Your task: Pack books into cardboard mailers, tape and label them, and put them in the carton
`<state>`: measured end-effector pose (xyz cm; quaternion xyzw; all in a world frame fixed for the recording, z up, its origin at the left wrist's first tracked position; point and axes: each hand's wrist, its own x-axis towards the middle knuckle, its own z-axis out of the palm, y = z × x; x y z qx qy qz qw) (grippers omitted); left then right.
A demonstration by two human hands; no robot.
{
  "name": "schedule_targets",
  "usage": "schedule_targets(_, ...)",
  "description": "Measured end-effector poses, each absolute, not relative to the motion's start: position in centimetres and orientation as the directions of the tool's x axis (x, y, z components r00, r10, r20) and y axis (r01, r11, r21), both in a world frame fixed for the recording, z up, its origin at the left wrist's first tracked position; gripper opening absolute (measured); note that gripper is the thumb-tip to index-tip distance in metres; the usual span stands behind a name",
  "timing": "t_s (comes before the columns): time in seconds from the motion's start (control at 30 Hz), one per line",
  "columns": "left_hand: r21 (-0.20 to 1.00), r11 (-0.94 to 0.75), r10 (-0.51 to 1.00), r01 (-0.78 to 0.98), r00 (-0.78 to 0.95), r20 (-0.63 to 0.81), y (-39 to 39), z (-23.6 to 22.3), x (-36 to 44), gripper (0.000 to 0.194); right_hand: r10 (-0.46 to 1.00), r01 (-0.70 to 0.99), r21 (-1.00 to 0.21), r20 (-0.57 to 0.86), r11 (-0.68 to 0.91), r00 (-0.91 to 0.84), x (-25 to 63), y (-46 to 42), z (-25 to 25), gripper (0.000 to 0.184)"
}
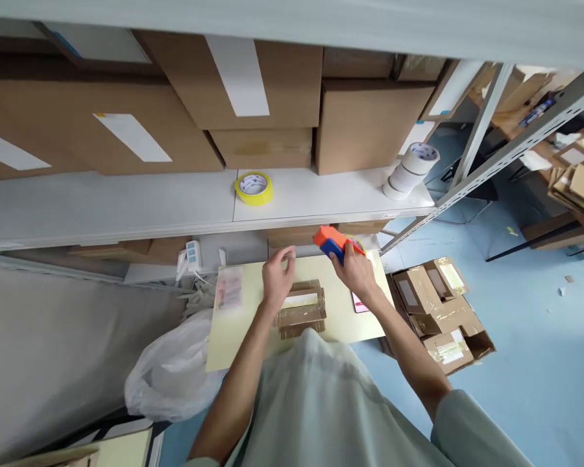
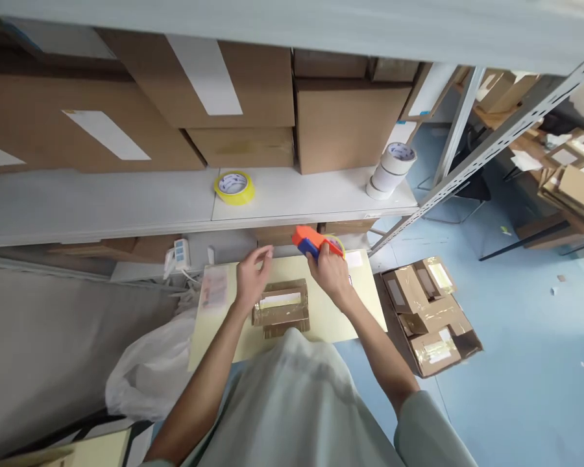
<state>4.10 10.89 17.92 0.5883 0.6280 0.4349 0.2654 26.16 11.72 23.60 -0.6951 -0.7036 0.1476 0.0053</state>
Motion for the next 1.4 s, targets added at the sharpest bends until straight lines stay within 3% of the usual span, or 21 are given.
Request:
schedule_targets(0.17, 0.794, -0.381, 0.899, 0.474, -0.010, 0.438, 15.6, 25.2, 5.8, 0.020, 0.989, 0.972, -0.186, 0.030, 0.147, -0.144, 22.5, 19.1, 29.5, 0.047)
schedule_targets(0.33, 0.764, -0.408, 0.870, 0.500, -0.041, 0.491, 16.4, 28.0, 4.9, 0.016, 0.962, 0.962, -0.096, 0.127, 0.254, -0.241, 19.9, 24.1, 29.3, 0.046)
schedule_targets(0.57, 0.836, -0.344, 0.904, 0.428, -0.090, 0.418, 13.4, 26.5, 1.9, 0.021, 0.978, 0.975, -0.093, 0.080, 0.202, -0.194, 18.9, 26.3, 25.6, 0.044)
schedule_targets(0.8, 0.962, -0.091, 0.986, 0.259, -0.115, 0.124, 7.7, 19.1, -2.1, 0.035, 0.862, 0.876, -0.321, 0.475, 0.359, -0.179, 21.6, 21.0, 20.2, 0.045)
schedule_targets(0.93, 0.966, 0.138, 0.983, 0.219, -0.153, -0.106, 3.1, 12.3, -4.0, 0.041, 0.929, 0.815, -0.480, 0.327, 0.323, -0.175, 23.4, 12.4, 12.9, 0.042)
schedule_targets(1.13, 0.850, 0.484, 0.850, 0.209, -0.343, -0.399, -2.5, 4.3, -4.8, 0.028, 0.995, 0.753, -0.658, -0.085, -0.010, -0.060, 24.8, 1.9, 4.0, 0.043)
schedule_targets(1.27, 0.790, 0.581, 0.772, 0.195, -0.438, -0.460, -4.0, 1.8, -4.2, 0.029, 0.986, 0.666, -0.734, -0.168, -0.132, 0.009, 25.1, -0.4, 2.2, 0.046)
schedule_targets(1.4, 0.818, 0.550, 0.772, 0.169, -0.475, -0.421, -4.0, 0.9, -3.0, 0.036, 0.975, 0.612, -0.769, -0.220, -0.185, 0.019, 25.2, -0.3, 1.6, 0.046)
